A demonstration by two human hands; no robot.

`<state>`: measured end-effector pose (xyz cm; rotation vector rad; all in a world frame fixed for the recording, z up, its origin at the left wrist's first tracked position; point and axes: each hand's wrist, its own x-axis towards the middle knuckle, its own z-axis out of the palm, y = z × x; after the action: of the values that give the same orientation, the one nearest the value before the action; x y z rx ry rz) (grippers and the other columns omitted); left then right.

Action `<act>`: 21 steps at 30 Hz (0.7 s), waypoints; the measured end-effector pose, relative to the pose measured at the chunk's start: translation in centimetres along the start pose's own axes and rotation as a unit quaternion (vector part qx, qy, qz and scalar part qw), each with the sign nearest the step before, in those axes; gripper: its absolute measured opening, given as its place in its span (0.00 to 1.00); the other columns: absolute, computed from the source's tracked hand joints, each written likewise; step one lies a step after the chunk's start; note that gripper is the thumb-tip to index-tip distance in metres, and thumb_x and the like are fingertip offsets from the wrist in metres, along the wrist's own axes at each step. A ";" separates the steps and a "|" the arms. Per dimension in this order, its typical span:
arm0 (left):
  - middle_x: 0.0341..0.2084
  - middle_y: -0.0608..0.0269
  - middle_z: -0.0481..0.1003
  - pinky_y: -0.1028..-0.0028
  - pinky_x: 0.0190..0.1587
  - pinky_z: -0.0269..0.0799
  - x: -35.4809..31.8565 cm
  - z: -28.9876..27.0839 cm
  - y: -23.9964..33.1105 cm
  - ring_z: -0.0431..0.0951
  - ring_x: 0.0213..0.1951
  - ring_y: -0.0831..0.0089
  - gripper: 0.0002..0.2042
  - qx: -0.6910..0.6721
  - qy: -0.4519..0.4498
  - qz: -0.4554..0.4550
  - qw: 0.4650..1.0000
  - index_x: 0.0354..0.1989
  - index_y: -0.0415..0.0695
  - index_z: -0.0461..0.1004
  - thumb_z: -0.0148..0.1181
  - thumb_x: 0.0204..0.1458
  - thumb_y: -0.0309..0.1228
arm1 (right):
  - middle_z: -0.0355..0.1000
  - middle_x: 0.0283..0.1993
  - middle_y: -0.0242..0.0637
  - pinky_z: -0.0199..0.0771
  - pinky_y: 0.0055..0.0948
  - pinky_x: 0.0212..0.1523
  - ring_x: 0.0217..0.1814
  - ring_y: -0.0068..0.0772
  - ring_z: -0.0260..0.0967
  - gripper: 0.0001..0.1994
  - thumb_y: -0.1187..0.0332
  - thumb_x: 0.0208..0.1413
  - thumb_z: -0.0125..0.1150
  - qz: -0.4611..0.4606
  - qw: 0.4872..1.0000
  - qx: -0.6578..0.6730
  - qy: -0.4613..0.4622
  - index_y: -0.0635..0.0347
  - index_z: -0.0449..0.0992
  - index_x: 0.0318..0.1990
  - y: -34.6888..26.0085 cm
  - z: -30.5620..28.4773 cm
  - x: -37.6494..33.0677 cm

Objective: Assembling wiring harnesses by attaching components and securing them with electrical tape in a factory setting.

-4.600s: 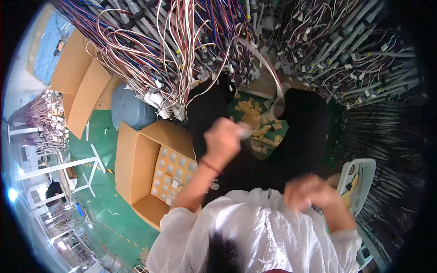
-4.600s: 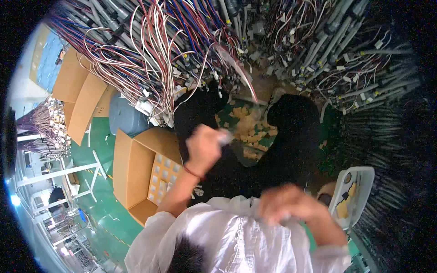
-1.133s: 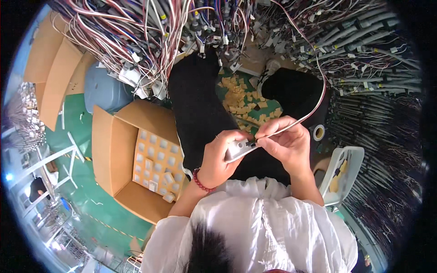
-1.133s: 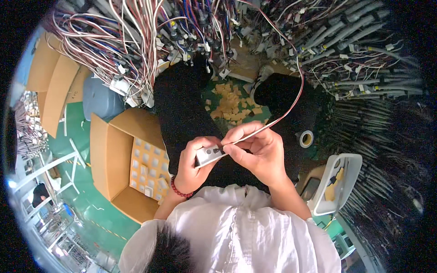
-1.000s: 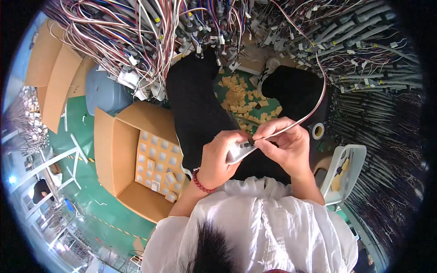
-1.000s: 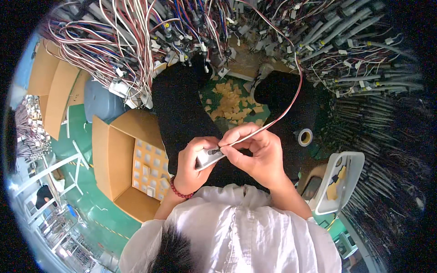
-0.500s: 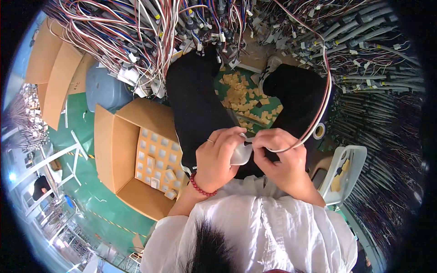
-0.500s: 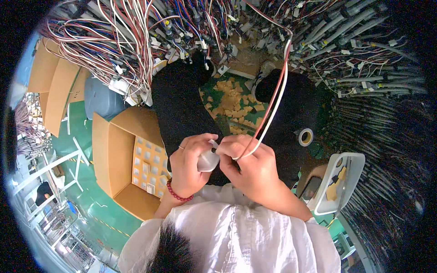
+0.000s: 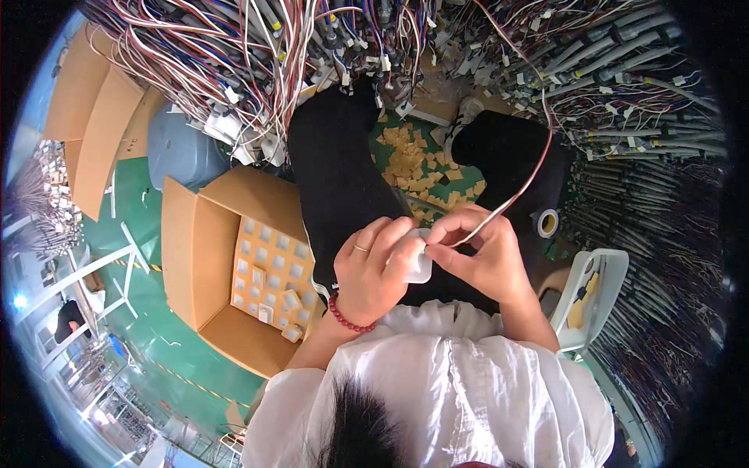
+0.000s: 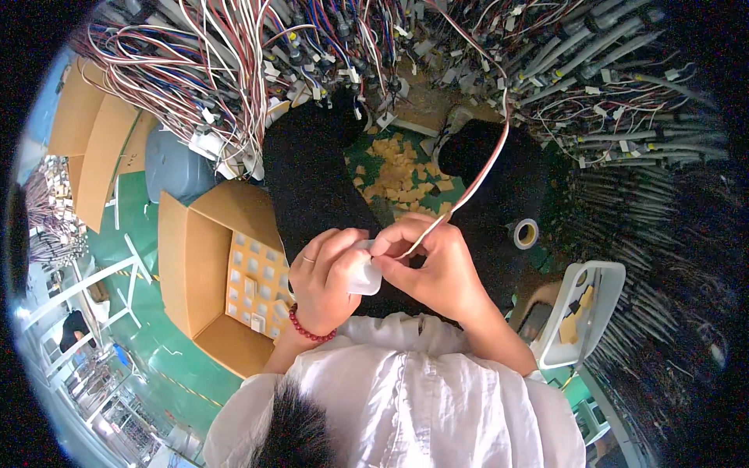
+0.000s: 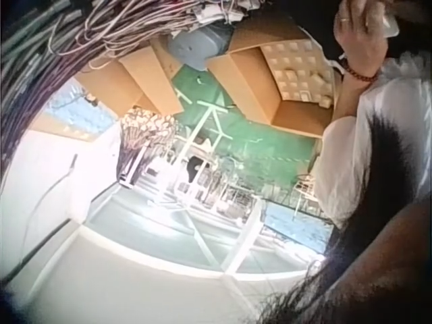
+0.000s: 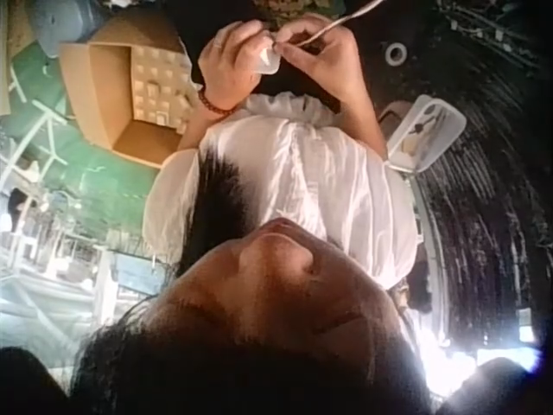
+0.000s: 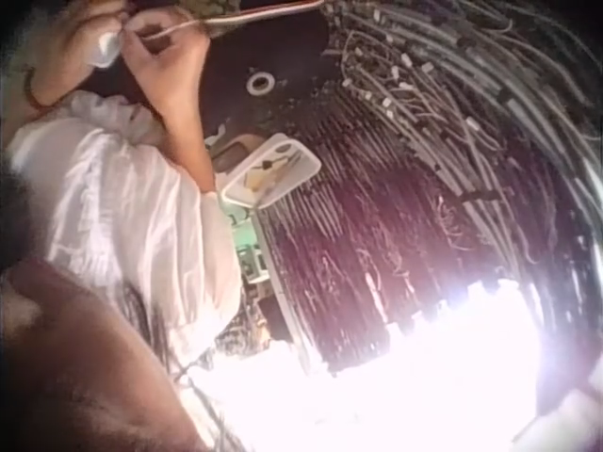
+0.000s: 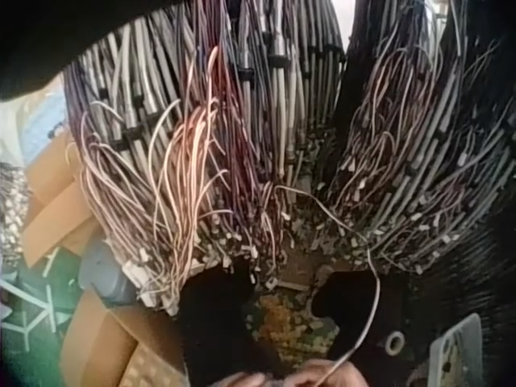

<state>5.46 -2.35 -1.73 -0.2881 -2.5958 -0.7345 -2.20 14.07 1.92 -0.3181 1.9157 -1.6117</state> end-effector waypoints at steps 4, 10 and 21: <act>0.42 0.57 0.71 0.65 0.36 0.74 0.0 0.2 -0.1 0.74 0.41 0.59 0.20 -0.046 -0.049 -0.060 0.996 0.42 0.42 0.64 0.61 0.39 0.22 | 0.72 0.32 0.31 0.71 0.17 0.30 0.31 0.18 0.71 0.04 0.79 0.45 0.65 0.066 0.996 0.055 0.010 0.65 0.77 0.29 0.4 0.1 0.4; 0.42 0.54 0.70 0.64 0.34 0.75 -0.3 0.2 -0.6 0.76 0.37 0.55 0.27 -0.181 -0.129 -0.148 0.964 0.47 0.39 0.58 0.66 0.39 0.25 | 0.74 0.34 0.33 0.71 0.19 0.34 0.33 0.22 0.71 0.04 0.77 0.51 0.63 -0.008 0.989 0.113 -0.099 0.67 0.79 0.34 2.8 -1.4 0.3; 0.50 0.48 0.66 0.72 0.44 0.72 -0.6 0.2 -1.5 0.74 0.44 0.68 0.15 -0.541 -0.147 -0.283 0.779 0.50 0.41 0.52 0.50 0.60 0.27 | 0.73 0.25 0.32 0.72 0.17 0.25 0.24 0.18 0.70 0.06 0.80 0.47 0.66 0.096 0.994 0.048 0.034 0.67 0.73 0.28 2.6 -2.2 1.5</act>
<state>5.44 -3.58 -2.80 0.0995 -2.1711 -2.5447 -4.22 15.65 -0.83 -0.0381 1.8494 -1.5973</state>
